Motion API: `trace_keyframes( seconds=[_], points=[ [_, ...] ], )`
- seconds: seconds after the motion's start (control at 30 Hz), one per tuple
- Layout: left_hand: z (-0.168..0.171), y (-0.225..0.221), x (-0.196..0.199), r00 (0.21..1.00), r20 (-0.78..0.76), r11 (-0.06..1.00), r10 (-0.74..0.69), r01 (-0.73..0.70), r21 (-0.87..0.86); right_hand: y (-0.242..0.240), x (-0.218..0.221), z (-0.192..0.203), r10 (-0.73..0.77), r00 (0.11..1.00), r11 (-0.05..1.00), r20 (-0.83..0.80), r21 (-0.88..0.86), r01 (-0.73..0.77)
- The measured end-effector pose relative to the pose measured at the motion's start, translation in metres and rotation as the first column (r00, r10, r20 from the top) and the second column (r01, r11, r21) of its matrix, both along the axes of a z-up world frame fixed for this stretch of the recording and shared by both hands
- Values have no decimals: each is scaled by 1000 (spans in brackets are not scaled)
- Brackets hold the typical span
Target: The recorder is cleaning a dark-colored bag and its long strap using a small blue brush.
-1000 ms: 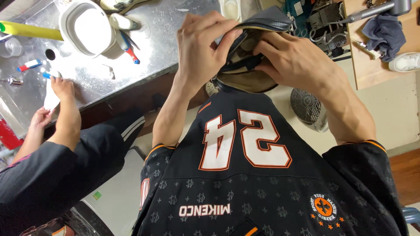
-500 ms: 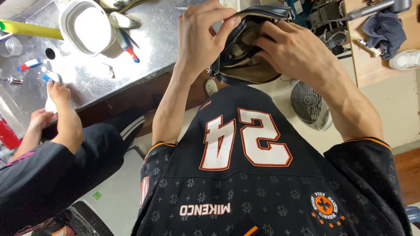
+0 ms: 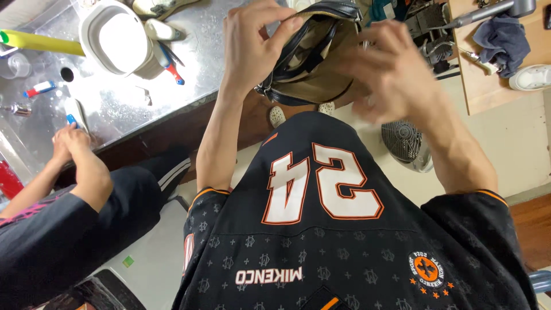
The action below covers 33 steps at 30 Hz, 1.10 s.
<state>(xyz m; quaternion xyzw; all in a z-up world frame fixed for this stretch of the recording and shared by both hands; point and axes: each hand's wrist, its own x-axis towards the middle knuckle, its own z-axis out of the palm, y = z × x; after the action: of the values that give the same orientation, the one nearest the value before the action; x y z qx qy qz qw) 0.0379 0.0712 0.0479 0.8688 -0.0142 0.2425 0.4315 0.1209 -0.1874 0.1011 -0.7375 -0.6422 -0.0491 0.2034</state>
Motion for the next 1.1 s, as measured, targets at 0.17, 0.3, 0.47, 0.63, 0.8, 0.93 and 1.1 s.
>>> trace_keyframes(
  seconds=[0.17, 0.3, 0.47, 0.63, 0.8, 0.93, 1.1],
  points=[
    [22, -6, -11, 997, -36, 998, -65, 64, -22, 6, -41, -51, -26, 951, 970, 309, -220, 98],
    [27, -15, -16, 988, 40, 980, -151, 144, 137, 25, -40, -55, -41, 988, 846, 148, -520, 113],
    [19, -6, -16, 989, 3, 980, -146, 144, 139, 34, -42, -46, -115, 984, 955, 136, -256, 147],
    [21, -3, -15, 989, 35, 979, -143, 137, 150, 35, -46, -57, -204, 973, 922, 111, -312, 229],
    [22, -3, -10, 976, 81, 977, -203, 197, 77, 32, -46, -96, -193, 920, 696, 342, -613, 374],
    [18, -3, -3, 980, 65, 982, -189, 188, 18, 47, -47, -83, -249, 915, 690, 316, -605, 397],
    [7, -3, -1, 975, 62, 977, -212, 213, -10, 49, -35, -77, -273, 880, 576, 388, -667, 473]
  ],
)
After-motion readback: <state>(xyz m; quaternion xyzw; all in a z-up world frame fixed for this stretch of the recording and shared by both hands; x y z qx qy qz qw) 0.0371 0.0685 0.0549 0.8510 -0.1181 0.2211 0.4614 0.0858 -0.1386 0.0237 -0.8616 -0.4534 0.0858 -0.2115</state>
